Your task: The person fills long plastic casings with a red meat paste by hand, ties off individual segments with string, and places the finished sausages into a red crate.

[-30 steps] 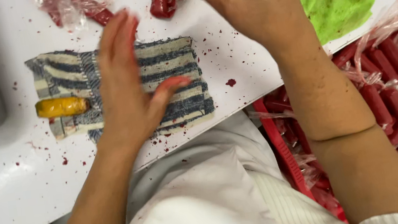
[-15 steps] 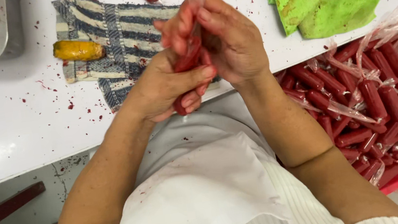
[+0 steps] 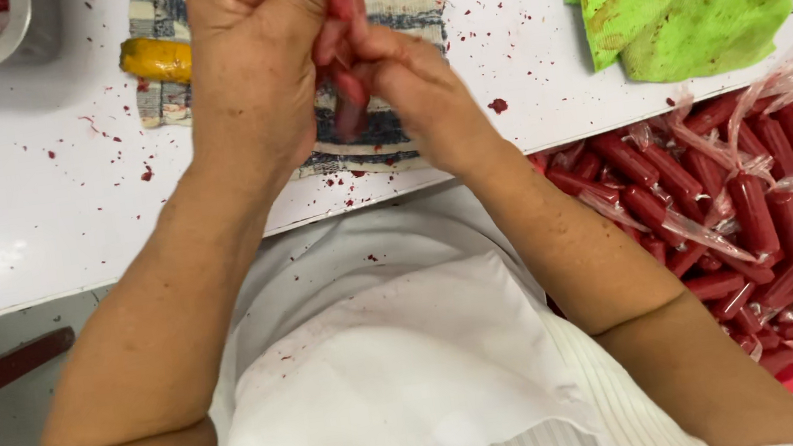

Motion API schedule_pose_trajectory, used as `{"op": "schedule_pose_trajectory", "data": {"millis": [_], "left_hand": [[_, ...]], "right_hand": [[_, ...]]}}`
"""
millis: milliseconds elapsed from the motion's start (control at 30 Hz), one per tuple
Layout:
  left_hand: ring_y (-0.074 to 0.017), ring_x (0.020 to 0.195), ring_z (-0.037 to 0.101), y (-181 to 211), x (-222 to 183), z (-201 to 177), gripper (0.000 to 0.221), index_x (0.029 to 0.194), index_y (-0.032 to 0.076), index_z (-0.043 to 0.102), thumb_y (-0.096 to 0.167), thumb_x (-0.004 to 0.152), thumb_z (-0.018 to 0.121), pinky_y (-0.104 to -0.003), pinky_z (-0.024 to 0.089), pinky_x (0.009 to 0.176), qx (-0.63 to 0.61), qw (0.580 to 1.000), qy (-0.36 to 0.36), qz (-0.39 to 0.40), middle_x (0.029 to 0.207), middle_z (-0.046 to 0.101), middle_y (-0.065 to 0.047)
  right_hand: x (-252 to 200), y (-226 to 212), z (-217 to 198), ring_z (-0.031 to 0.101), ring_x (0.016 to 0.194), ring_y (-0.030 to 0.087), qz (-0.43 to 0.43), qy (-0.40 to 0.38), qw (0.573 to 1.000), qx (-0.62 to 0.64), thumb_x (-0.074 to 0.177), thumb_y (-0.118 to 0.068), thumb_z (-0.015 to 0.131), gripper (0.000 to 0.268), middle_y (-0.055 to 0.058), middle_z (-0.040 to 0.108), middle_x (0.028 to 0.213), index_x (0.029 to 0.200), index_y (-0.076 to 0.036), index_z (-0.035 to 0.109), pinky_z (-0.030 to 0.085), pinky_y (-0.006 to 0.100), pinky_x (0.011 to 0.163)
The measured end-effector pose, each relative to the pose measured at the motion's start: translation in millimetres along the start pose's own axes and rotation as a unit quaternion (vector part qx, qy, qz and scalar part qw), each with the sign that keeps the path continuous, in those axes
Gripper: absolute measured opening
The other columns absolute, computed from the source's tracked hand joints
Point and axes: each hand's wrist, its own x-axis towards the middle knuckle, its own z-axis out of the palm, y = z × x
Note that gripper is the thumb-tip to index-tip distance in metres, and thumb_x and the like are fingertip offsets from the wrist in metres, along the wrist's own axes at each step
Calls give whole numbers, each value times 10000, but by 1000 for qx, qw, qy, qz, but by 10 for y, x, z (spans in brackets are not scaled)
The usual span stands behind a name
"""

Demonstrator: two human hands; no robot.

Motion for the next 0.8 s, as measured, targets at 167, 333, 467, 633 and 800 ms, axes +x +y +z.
{"op": "schedule_pose_trajectory", "data": {"millis": [167,333,467,633,800], "left_hand": [[-90,526,528,138,37,59,240,703,116,585,100,937,636,-254,424,410,39,996,39,-69,626,550,18],[-47,530,407,317,14,67,326,793,153,583,379,1028,582,-226,331,457,103,987,-82,-96,628,466,48],[-69,593,563,435,-72,-46,295,765,152,580,393,932,612,-231,471,598,277,954,-9,-114,642,585,28],[-190,770,490,571,-336,-248,380,913,-13,488,275,1161,478,-306,462,717,105,981,-146,75,837,481,-92],[-325,1142,723,623,-749,-707,915,1579,166,281,622,852,597,-383,672,700,5,979,29,-202,1420,629,-253]], "right_hand": [[-19,-45,21,453,907,209,-83,-27,991,-104,880,-8,333,133,81,498,874,796,-75,411,392,329,838],[25,71,-55,616,917,202,-56,31,998,8,908,-83,536,96,46,589,953,960,-59,613,520,318,852],[56,-50,36,522,1011,206,-99,-25,984,-149,890,0,326,173,33,457,922,794,-87,440,263,493,1097],[-5,38,-55,503,1337,282,-167,-59,941,-288,1043,-86,302,257,74,560,1163,892,-100,509,-172,640,1227],[-118,134,-48,361,1552,447,-268,35,842,-467,1143,-172,475,342,138,371,1619,1045,-182,802,-64,636,1289]]}}
